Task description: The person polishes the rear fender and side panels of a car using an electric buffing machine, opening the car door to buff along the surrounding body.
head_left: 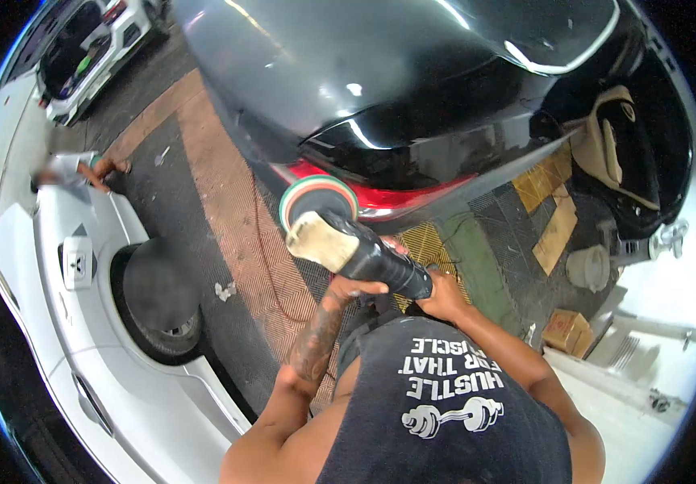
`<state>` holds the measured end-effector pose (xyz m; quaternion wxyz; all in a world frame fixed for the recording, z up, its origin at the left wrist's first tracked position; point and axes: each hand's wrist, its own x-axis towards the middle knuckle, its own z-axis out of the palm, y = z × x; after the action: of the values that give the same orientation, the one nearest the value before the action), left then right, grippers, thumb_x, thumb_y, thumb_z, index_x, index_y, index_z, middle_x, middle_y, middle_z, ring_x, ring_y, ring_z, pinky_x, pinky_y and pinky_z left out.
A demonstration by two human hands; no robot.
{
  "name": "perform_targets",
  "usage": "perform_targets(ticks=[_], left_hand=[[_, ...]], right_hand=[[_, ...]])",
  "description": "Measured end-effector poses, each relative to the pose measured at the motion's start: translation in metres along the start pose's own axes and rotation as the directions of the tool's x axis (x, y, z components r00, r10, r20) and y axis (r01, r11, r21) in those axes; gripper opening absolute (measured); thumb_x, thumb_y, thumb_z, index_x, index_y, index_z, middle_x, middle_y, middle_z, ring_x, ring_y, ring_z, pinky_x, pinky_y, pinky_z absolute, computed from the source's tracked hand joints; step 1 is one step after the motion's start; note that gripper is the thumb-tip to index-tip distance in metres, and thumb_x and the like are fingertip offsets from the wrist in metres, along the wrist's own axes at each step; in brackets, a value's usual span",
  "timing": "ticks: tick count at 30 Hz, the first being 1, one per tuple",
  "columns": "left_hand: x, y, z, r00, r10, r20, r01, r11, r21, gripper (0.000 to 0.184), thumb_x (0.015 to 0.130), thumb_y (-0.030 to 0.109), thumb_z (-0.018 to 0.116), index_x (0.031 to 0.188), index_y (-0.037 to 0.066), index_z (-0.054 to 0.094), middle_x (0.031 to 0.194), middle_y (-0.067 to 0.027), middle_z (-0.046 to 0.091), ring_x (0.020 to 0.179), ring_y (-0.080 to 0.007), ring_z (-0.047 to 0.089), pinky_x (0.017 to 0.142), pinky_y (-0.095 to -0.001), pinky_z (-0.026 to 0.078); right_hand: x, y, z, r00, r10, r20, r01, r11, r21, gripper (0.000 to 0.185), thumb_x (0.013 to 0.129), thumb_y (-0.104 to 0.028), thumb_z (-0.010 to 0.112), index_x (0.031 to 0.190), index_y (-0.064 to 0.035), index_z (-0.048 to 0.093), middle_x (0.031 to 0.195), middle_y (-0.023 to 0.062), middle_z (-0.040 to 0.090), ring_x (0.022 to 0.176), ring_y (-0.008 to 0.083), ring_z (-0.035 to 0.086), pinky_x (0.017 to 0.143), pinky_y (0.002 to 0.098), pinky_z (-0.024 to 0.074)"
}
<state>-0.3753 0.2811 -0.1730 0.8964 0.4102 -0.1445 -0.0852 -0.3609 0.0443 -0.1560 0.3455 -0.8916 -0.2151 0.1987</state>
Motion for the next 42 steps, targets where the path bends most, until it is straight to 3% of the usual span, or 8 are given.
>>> perform_targets(ticks=[5,7,11,16,20,30,36,42], left_hand=[[0.008,-0.053,0.031,0.981,-0.191,-0.020,0.186,0.914,0.360,0.078,0.070,0.003,0.086,0.136,0.006,0.044,0.131,-0.0086,0.056,0.123,-0.0209,0.052,0.106,-0.0382,0.042],[0.011,-0.067,0.040,0.972,-0.231,-0.039,0.223,0.864,0.451,0.077,0.071,0.005,0.086,0.137,0.006,0.045,0.128,-0.0081,0.058,0.118,-0.0199,0.056,0.099,-0.0358,0.049],[0.031,-0.074,0.061,0.831,-0.510,-0.222,0.555,0.737,0.386,0.078,0.071,0.013,0.087,0.138,0.004,0.047,0.121,-0.0077,0.063,0.095,-0.0156,0.065,0.065,-0.0259,0.056],[0.081,-0.103,0.070,0.871,-0.480,-0.109,0.468,0.740,0.483,0.087,0.064,0.015,0.090,0.138,-0.001,0.047,0.131,-0.0123,0.060,0.122,-0.0242,0.056,0.111,-0.0374,0.038],[0.107,-0.109,0.073,0.877,-0.474,-0.077,0.445,0.743,0.500,0.069,0.062,0.016,0.088,0.123,-0.001,0.060,0.114,-0.0084,0.067,0.105,-0.0200,0.062,0.096,-0.0340,0.049],[0.011,-0.094,0.006,0.927,-0.375,-0.016,0.338,0.813,0.474,0.078,0.060,0.016,0.093,0.128,0.001,0.059,0.120,-0.0111,0.067,0.113,-0.0205,0.059,0.104,-0.0347,0.043],[-0.013,-0.060,0.016,0.895,-0.407,-0.184,0.443,0.752,0.489,0.085,0.064,0.021,0.093,0.137,0.001,0.053,0.137,-0.0104,0.058,0.127,-0.0230,0.051,0.113,-0.0357,0.035],[0.044,-0.082,0.053,0.921,-0.386,-0.054,0.351,0.760,0.547,0.087,0.066,0.019,0.090,0.139,0.000,0.047,0.136,-0.0127,0.056,0.129,-0.0244,0.050,0.114,-0.0377,0.034]], right_hand=[[-0.025,0.073,0.009,0.986,0.132,0.102,-0.147,0.975,0.168,0.040,0.064,-0.011,0.073,0.103,-0.0017,0.065,0.088,0.0229,0.068,0.086,0.0416,0.067,0.078,0.0452,0.0532],[-0.030,0.116,0.032,0.991,0.077,0.114,-0.103,0.965,0.243,0.033,0.068,-0.014,0.079,0.097,-0.0014,0.069,0.091,0.0139,0.073,0.082,0.0253,0.071,0.077,0.0388,0.0548],[-0.042,0.163,0.061,0.970,0.191,0.153,-0.230,0.926,0.299,0.057,0.066,-0.015,0.078,0.119,-0.0029,0.060,0.113,0.0223,0.063,0.107,0.0380,0.061,0.098,0.0419,0.0467],[-0.042,0.164,0.055,0.991,0.126,0.043,-0.130,0.849,0.512,0.073,0.069,-0.019,0.084,0.133,-0.0041,0.052,0.128,0.0160,0.059,0.123,0.0289,0.055,0.108,0.0402,0.0398],[-0.044,0.172,0.062,0.948,0.304,0.090,-0.291,0.723,0.627,0.054,0.073,-0.012,0.083,0.121,-0.0069,0.061,0.115,0.0059,0.066,0.110,0.0217,0.061,0.098,0.0377,0.0475],[-0.028,0.145,0.079,0.991,0.103,0.089,-0.135,0.820,0.557,0.048,0.069,-0.011,0.082,0.114,-0.0030,0.065,0.105,0.0127,0.071,0.096,0.0255,0.068,0.088,0.0369,0.0519],[-0.018,0.203,0.130,0.989,0.081,0.124,-0.114,0.949,0.294,0.064,0.066,-0.022,0.085,0.123,-0.0036,0.061,0.115,0.0187,0.067,0.107,0.0337,0.065,0.093,0.0432,0.0486],[-0.033,0.157,0.068,0.992,0.044,0.119,-0.098,0.863,0.496,0.076,0.066,-0.018,0.086,0.135,-0.0092,0.053,0.130,0.0163,0.061,0.123,0.0314,0.055,0.103,0.0412,0.0428]])
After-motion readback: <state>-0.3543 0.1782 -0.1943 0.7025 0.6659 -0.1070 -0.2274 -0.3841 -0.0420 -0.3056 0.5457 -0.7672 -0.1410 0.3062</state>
